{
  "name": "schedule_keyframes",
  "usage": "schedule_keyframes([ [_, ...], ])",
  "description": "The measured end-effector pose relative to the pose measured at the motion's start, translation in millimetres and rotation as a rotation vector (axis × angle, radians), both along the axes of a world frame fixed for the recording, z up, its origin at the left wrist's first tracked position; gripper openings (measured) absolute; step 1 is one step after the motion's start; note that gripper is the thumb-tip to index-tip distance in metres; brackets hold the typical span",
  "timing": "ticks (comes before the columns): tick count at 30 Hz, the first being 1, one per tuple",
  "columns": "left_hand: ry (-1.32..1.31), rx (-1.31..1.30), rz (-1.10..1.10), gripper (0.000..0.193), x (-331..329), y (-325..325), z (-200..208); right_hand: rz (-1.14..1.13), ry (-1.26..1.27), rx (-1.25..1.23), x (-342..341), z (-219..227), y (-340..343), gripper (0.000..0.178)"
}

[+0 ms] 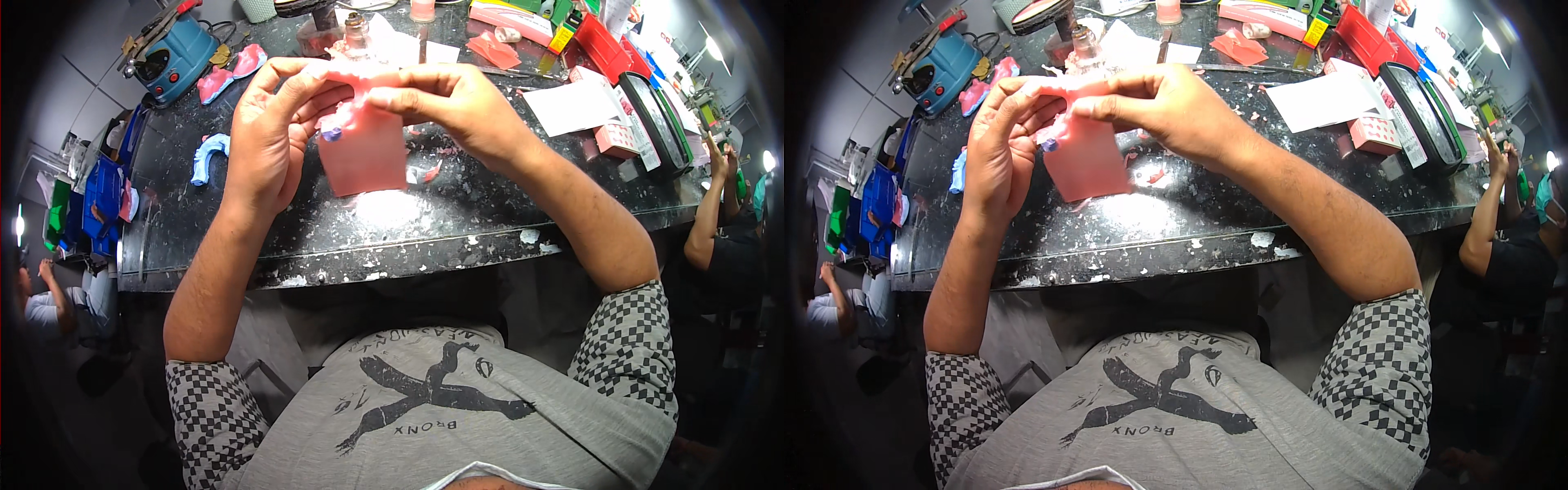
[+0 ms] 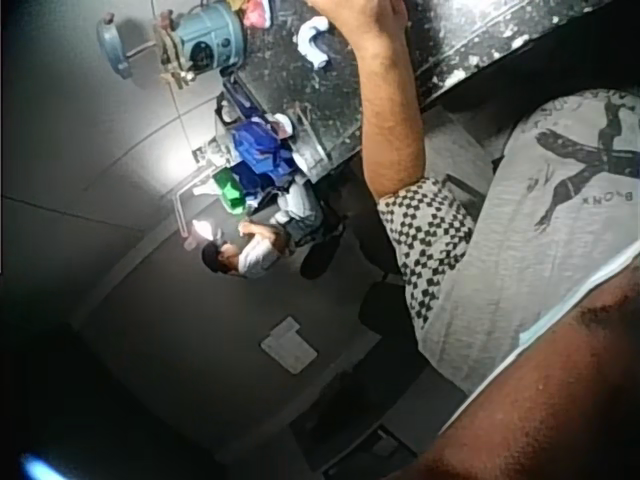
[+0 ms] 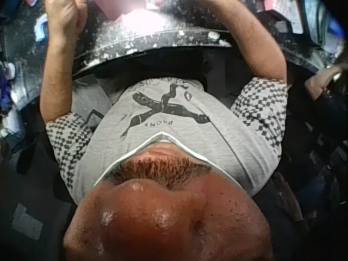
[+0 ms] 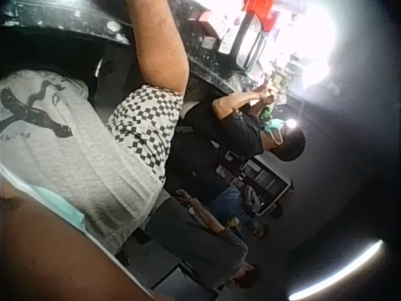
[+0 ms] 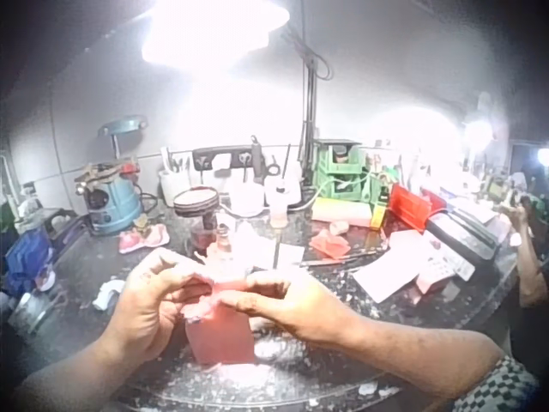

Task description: The person presses a pink wax sheet onto a blue dental model base, shaping the material by hand over the mold.

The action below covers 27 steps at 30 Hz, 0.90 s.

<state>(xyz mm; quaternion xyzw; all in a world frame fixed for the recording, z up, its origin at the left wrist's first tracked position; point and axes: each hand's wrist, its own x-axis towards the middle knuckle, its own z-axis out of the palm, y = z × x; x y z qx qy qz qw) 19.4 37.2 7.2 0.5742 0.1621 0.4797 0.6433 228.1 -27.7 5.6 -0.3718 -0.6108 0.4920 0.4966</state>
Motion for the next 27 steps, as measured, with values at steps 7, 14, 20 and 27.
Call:
schedule_keyframes([
  [7, -0.03, -0.138, -0.055, 0.02, -0.1, -2.1, -0.7, -0.105, 0.006, -0.051, 4.2, 7.0, -1.0, 0.026],
  [14, -0.05, -0.108, -0.05, 0.022, 3.6, -5.6, 1.1, -0.016, 0.094, 0.03, 3.6, 0.3, 1.3, 0.035],
  [20, 0.158, -0.134, -0.095, 0.037, 4.7, -13.7, 2.4, -0.101, 0.103, 0.073, 5.8, 1.6, 3.1, 0.033],
  [27, 0.135, -0.073, -0.123, 0.034, 6.5, -12.4, 0.5, -0.059, 0.05, 0.154, 4.5, 1.2, 2.1, 0.027],
])
